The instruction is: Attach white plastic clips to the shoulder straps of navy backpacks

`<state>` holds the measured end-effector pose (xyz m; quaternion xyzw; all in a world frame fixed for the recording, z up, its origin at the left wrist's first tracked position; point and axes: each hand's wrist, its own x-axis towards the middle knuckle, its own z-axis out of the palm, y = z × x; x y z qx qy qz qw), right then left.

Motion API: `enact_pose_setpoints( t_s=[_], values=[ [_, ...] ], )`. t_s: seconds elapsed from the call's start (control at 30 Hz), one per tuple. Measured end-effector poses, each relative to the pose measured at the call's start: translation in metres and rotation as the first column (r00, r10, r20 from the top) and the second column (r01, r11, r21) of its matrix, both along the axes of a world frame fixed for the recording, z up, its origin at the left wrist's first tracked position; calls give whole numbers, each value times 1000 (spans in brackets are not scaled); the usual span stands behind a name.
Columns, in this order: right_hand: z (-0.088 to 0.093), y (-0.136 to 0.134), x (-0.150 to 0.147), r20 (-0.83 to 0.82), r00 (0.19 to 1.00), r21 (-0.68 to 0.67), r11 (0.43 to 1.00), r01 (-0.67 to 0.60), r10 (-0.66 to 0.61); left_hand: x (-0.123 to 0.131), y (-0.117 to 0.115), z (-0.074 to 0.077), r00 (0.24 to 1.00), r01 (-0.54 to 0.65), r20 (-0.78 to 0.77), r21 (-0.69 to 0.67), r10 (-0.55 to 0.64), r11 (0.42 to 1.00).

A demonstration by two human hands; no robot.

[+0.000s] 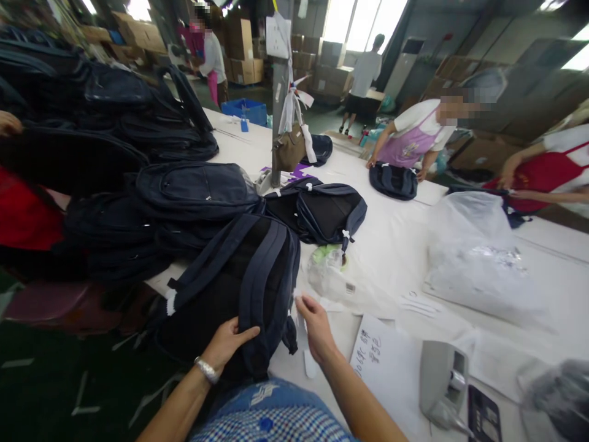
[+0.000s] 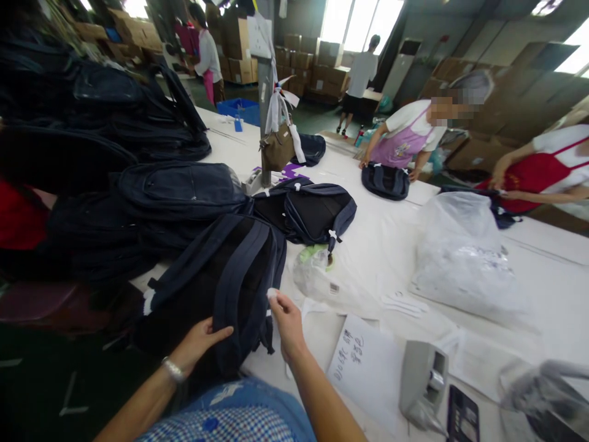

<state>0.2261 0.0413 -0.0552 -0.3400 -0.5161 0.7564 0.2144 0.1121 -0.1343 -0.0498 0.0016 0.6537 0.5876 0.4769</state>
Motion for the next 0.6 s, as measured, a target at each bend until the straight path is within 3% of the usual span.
enact_pose_setpoints(
  t_s=[0.13,0.27,0.47,0.6],
  values=[
    [-4,16,-3,7,970,-140,960,243,-245,-3,-1,-10,999,26,31,61,-28,998],
    [-18,9,-5,15,910,-111,904,412,-413,-2,-1,-14,998,43,33,126,-48,991],
    [-21,-13,-9,15,901,-157,889,431,-434,-2,-1,-15,996,77,-64,161,-67,984],
    [-24,-23,-9,17,948,-202,927,315,-318,0,4,-9,994,63,-96,154,-48,986]
  ],
)
